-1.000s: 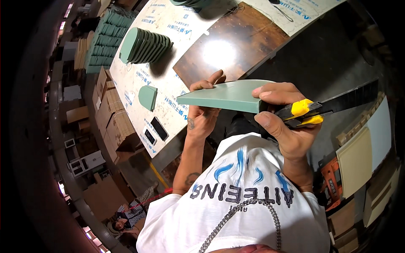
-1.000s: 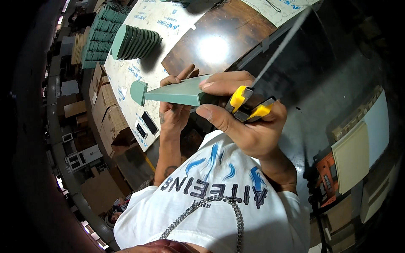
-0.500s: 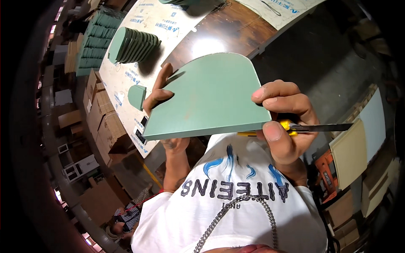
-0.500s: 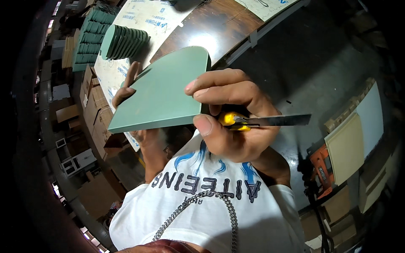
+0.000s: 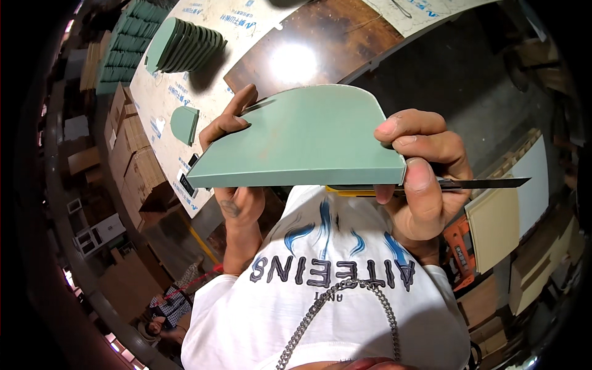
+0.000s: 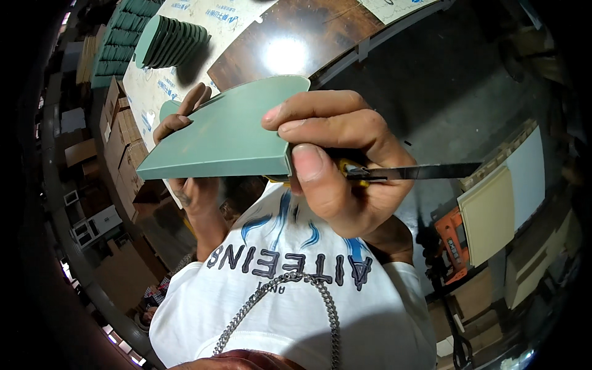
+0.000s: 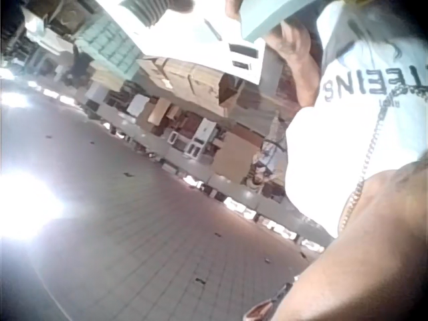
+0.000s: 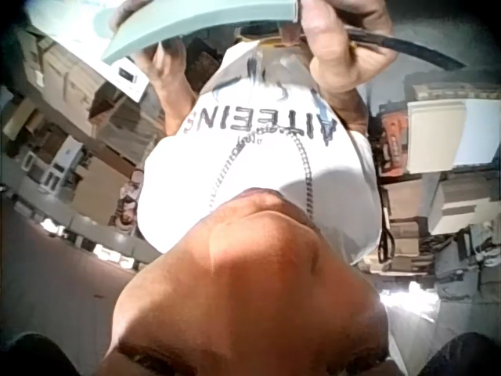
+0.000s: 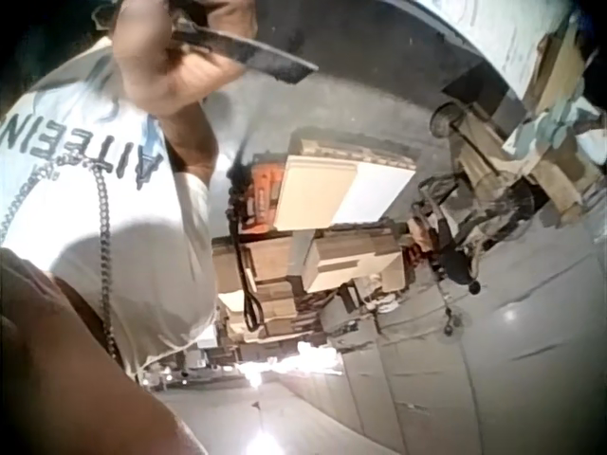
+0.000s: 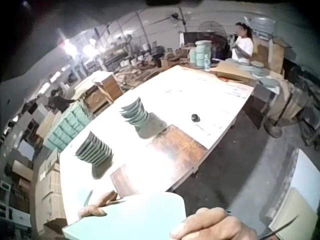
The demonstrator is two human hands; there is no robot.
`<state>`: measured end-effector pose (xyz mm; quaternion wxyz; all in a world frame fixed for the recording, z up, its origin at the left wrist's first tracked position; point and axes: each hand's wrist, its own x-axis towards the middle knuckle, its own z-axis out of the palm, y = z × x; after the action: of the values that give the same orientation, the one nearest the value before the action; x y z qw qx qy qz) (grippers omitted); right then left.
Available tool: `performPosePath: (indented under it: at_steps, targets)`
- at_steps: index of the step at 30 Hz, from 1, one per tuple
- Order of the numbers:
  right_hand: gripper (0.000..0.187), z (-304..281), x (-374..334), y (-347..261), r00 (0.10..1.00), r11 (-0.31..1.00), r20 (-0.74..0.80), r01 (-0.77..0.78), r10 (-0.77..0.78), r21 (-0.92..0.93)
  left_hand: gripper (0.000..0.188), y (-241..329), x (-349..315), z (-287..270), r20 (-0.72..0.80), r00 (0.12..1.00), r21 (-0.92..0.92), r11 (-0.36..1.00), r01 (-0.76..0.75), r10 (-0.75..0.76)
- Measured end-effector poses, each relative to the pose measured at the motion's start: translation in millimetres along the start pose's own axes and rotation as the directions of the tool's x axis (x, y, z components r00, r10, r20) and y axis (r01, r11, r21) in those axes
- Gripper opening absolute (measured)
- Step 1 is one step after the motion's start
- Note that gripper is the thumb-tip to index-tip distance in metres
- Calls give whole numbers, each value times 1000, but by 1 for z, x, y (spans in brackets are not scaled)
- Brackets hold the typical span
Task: The person trims the edges of curved green panels using a utility knife.
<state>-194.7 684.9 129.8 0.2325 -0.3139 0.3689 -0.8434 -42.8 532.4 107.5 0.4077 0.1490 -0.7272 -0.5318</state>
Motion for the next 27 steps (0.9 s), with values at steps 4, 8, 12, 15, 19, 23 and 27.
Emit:
performPosePath:
  at_steps: [4,8,12,15,19,23,27]
  targets:
    - [19,4,6,-2,998,998,-35,-60,61,7,40,7,1,1,6,994,-75,991,112,-111]
    - [21,0,12,-7,982,981,48,-187,185,54,41,4,-3,-10,98,989,-160,980,122,-107]
    - [22,-8,16,-12,920,892,166,-386,354,237,36,8,-7,-13,150,957,-230,932,280,-250]
    - [20,-10,14,-9,907,839,191,-420,376,344,33,10,-8,-12,147,936,-270,898,349,-320]
    - [19,-14,15,-8,906,820,199,-423,374,386,32,12,-6,-9,131,937,-247,904,348,-325]
    - [17,-15,15,-9,906,825,210,-422,368,376,33,12,-6,-13,159,932,-210,911,354,-325]
    - [17,-19,14,-8,897,807,221,-440,382,394,35,9,-8,-9,131,935,-237,906,352,-329]
